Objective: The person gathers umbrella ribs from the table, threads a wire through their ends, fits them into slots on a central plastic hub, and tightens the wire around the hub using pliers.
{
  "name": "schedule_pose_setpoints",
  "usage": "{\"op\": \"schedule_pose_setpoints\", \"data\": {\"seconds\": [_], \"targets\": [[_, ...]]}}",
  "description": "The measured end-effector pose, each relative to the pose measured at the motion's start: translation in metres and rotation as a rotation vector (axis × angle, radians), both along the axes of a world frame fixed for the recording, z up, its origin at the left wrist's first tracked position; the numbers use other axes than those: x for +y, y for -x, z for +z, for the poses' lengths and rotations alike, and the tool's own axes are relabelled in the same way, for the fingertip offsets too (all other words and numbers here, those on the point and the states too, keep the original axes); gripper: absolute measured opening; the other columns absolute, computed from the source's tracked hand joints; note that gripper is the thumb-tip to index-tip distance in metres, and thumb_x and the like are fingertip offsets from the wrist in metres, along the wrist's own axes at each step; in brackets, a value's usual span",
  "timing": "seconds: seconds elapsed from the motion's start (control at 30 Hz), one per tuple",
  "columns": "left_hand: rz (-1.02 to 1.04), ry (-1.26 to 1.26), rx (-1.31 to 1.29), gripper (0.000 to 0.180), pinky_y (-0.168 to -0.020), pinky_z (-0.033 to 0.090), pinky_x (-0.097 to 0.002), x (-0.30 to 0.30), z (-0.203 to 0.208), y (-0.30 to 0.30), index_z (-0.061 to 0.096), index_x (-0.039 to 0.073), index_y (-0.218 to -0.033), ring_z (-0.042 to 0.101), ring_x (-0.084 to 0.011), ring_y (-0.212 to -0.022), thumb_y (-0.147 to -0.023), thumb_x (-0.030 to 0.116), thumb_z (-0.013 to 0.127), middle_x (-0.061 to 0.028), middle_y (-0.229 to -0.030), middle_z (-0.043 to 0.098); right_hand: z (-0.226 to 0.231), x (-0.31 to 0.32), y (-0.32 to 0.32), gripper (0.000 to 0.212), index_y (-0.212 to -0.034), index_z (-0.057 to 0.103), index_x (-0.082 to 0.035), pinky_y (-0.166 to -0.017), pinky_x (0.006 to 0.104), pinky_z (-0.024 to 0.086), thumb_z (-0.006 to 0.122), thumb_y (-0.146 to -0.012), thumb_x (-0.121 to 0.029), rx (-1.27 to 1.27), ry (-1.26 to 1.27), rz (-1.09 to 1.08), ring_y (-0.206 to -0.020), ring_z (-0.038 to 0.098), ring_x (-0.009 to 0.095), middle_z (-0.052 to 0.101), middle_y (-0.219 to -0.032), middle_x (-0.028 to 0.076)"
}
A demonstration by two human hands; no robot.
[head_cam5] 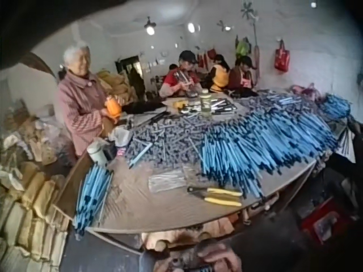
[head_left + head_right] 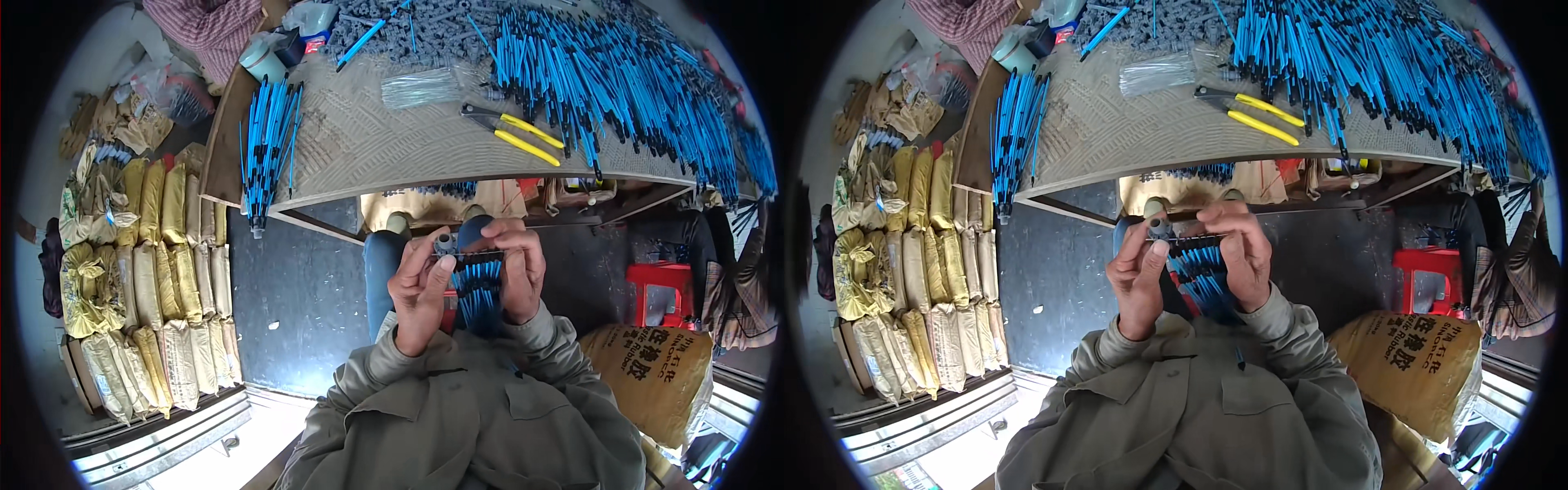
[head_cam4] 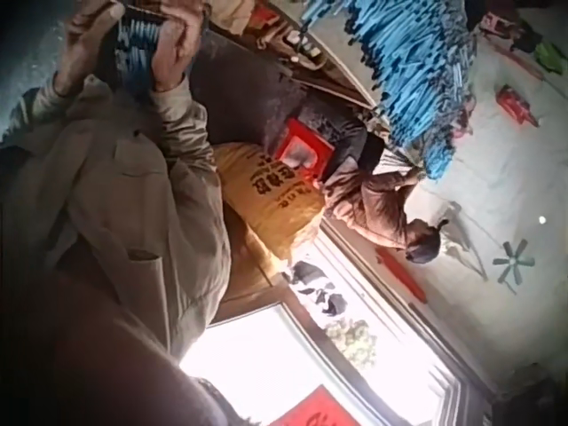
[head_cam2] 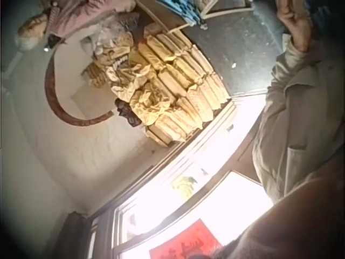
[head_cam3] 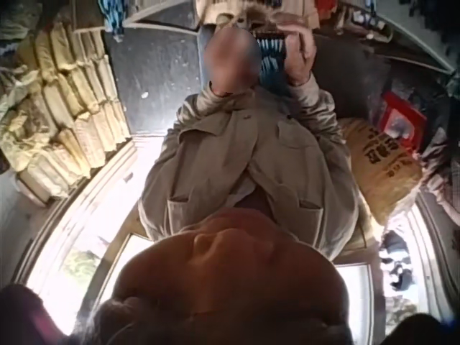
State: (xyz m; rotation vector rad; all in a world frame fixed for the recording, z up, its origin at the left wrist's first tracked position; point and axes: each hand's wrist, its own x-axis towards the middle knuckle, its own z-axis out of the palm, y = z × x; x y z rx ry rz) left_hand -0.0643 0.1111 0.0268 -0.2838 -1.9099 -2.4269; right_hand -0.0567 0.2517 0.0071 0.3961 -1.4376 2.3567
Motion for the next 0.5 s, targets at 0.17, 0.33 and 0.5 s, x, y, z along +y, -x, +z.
{"op": "schedule_pose_setpoints", "data": {"seconds": [0.17,0.33,0.5], "targets": [[-0.010,-0.033,-0.001,0.031,-0.080,0.037,-0.0186,0.000,-0.001,0.001,0.056,-0.003,-0.116,0.046,-0.0074,-0.089,-0.085,0.000,0.058,-0.0026,-0.101,0.051,-0.008,0.009,0.004,0.025,-0.111,0.051,0.000,-0.086,0.0300,0.042,0.050,-0.086,0.002,0.063,-0.251,-0.116,-0.096,0.054,0.020,0.050,-0.110,0.013],[-0.026,-0.005,-0.070,0.030,-0.080,0.037,-0.0189,-0.004,0.007,0.003,0.056,-0.004,-0.115,0.047,-0.0072,-0.089,-0.086,0.002,0.058,-0.0026,-0.101,0.052,-0.006,0.006,0.005,0.026,-0.112,0.049,0.001,-0.078,0.0318,0.048,0.049,-0.087,-0.006,0.009,-0.342,-0.131,-0.093,0.054,0.019,0.051,-0.105,0.016],[-0.049,-0.024,-0.086,0.030,-0.079,0.037,-0.0185,-0.006,0.001,0.007,0.056,-0.003,-0.115,0.047,-0.0069,-0.088,-0.087,0.005,0.058,-0.0023,-0.101,0.052,0.013,-0.009,0.000,0.031,-0.106,0.053,-0.001,-0.081,0.0271,0.042,0.065,-0.078,-0.004,-0.223,-0.023,-0.082,-0.093,0.053,0.016,0.055,-0.099,0.010]]}}
